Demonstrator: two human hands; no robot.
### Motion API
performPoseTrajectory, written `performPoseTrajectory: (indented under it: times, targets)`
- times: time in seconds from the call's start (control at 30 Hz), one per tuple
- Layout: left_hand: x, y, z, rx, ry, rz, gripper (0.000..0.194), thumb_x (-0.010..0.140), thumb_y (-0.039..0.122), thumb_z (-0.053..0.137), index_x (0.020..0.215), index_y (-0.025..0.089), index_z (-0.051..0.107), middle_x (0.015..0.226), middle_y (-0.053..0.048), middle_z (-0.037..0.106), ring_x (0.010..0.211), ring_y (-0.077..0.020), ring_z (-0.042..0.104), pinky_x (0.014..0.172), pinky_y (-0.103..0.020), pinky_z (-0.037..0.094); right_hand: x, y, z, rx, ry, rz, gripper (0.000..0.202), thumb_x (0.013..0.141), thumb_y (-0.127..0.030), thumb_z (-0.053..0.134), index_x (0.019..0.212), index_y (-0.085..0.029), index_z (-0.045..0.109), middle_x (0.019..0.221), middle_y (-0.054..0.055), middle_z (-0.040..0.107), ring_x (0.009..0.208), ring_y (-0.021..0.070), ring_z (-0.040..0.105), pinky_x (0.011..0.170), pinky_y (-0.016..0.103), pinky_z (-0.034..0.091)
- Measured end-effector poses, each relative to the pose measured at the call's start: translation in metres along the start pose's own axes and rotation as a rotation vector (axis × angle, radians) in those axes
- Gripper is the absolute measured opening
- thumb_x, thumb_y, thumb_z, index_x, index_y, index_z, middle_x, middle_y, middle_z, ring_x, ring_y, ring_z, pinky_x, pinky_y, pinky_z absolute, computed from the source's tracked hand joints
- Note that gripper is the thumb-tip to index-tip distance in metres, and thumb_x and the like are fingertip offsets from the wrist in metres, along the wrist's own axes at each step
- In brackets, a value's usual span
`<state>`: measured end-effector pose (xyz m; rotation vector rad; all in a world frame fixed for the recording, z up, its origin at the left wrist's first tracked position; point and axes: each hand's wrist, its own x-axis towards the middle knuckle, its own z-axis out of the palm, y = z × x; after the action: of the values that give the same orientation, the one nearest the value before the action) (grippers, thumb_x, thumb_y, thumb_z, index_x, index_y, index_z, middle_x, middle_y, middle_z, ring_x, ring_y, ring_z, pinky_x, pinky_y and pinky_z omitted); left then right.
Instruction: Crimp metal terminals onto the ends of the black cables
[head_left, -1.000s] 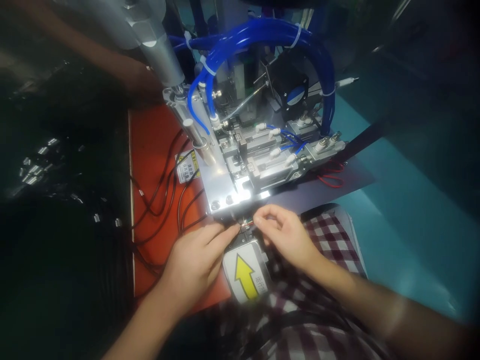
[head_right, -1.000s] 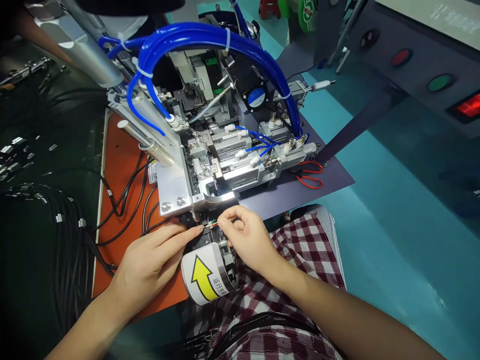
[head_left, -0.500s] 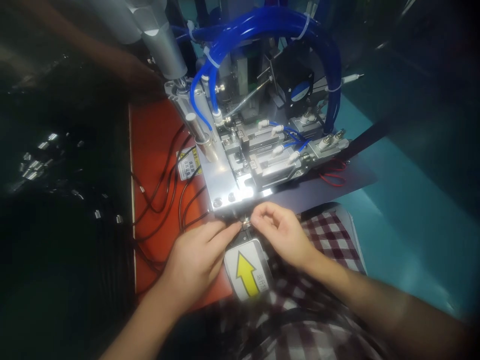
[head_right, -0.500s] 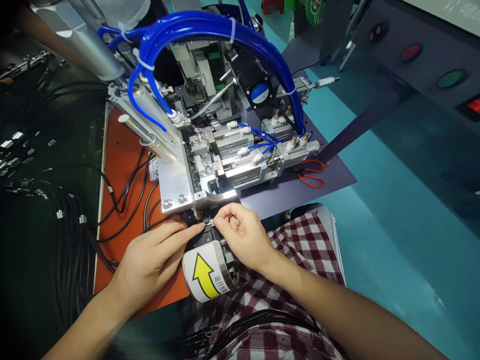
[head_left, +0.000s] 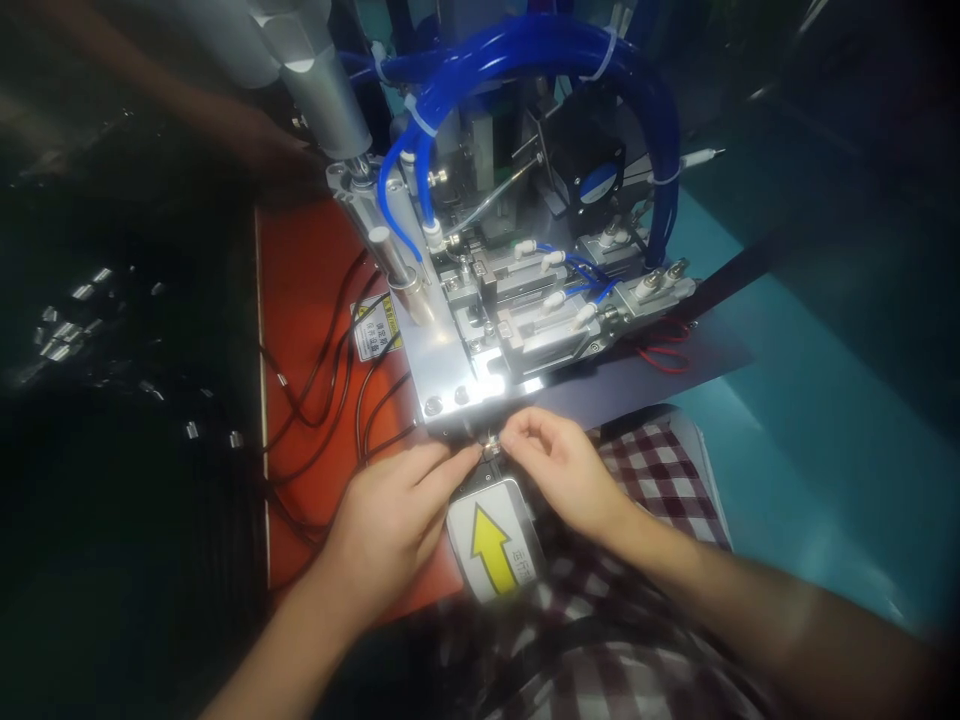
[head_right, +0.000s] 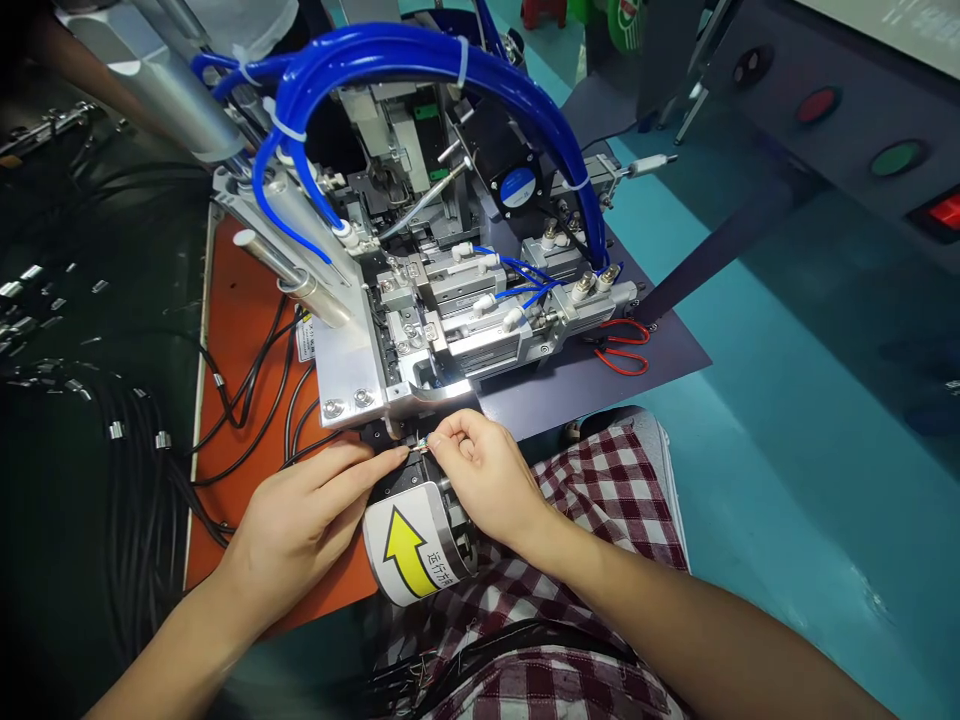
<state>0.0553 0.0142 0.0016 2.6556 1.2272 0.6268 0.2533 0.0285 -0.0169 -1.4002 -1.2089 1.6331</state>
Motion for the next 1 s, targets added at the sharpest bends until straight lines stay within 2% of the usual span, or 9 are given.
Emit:
performPoseTrajectory:
  times: [0.1, 0.17, 0.23, 0.37, 0.5, 0.67, 1.0]
  targets:
    - [0.001, 0.0, -0.001, 0.0, -0.003, 0.0, 0.03, 0.089, 0.008, 0.045, 0.112, 0.011, 0.065, 0.088, -0.008, 0.067, 0.073, -0.0174, 0.063, 0.061, -0.027, 0.052, 0.002, -0.007, 0.0, 0.053, 0.003, 0.097, 0.019, 0.083, -0.03, 0.056, 0.071, -0.017, 0.055, 0.059, -0.004, 0.047, 0.052, 0.0091, 0.04, 0.048, 0.022, 0.032]
    - [0.002, 0.001, -0.001, 0.002, -0.004, -0.001, 0.03, 0.089, 0.008, 0.045, 0.111, 0.012, 0.065, 0.087, -0.008, 0.067, 0.073, -0.0174, 0.063, 0.061, -0.027, 0.052, 0.004, -0.012, -0.001, 0.094, -0.033, 0.201, 0.02, 0.083, -0.029, 0.056, 0.068, -0.016, 0.055, 0.053, -0.006, 0.04, 0.048, 0.0073, 0.032, 0.045, 0.021, 0.025]
    - [0.002, 0.001, 0.0, 0.0, -0.005, -0.006, 0.03, 0.088, 0.007, 0.046, 0.111, 0.012, 0.065, 0.086, -0.008, 0.067, 0.073, -0.0174, 0.063, 0.061, -0.027, 0.052, 0.005, -0.014, -0.004, 0.102, -0.063, 0.237, 0.02, 0.083, -0.029, 0.056, 0.068, -0.015, 0.056, 0.05, -0.008, 0.036, 0.045, 0.0063, 0.027, 0.043, 0.021, 0.02]
    - [0.002, 0.001, 0.0, -0.012, -0.008, -0.014, 0.03, 0.088, 0.007, 0.046, 0.111, 0.012, 0.065, 0.087, -0.008, 0.067, 0.074, -0.0176, 0.063, 0.062, -0.027, 0.052, 0.002, -0.01, -0.007, 0.063, 0.011, 0.122, 0.016, 0.082, -0.031, 0.059, 0.078, -0.016, 0.059, 0.051, -0.008, 0.039, 0.043, 0.0066, 0.031, 0.042, 0.021, 0.022]
    - [0.0, 0.001, 0.0, -0.021, -0.008, -0.012, 0.031, 0.088, 0.007, 0.046, 0.111, 0.011, 0.065, 0.087, -0.008, 0.066, 0.074, -0.0173, 0.062, 0.062, -0.027, 0.052, 0.002, -0.005, -0.003, 0.032, 0.035, 0.007, 0.014, 0.08, -0.03, 0.061, 0.08, -0.016, 0.061, 0.066, -0.001, 0.054, 0.051, 0.0087, 0.042, 0.046, 0.023, 0.031]
    - [-0.001, 0.0, 0.0, -0.027, -0.024, -0.017, 0.03, 0.089, 0.008, 0.046, 0.112, 0.011, 0.065, 0.088, -0.008, 0.066, 0.074, -0.0174, 0.062, 0.062, -0.027, 0.052, 0.006, -0.006, 0.001, 0.046, 0.015, 0.01, 0.014, 0.081, -0.029, 0.059, 0.075, -0.016, 0.058, 0.067, 0.001, 0.055, 0.058, 0.0121, 0.048, 0.055, 0.026, 0.039]
    - [-0.001, 0.0, 0.001, -0.013, -0.003, -0.013, 0.03, 0.089, 0.008, 0.045, 0.112, 0.011, 0.065, 0.088, -0.008, 0.067, 0.075, -0.0178, 0.063, 0.062, -0.028, 0.051, 0.005, -0.003, -0.001, 0.037, -0.002, 0.014, 0.014, 0.082, -0.029, 0.058, 0.075, -0.016, 0.057, 0.065, 0.0, 0.054, 0.057, 0.0119, 0.048, 0.054, 0.026, 0.04]
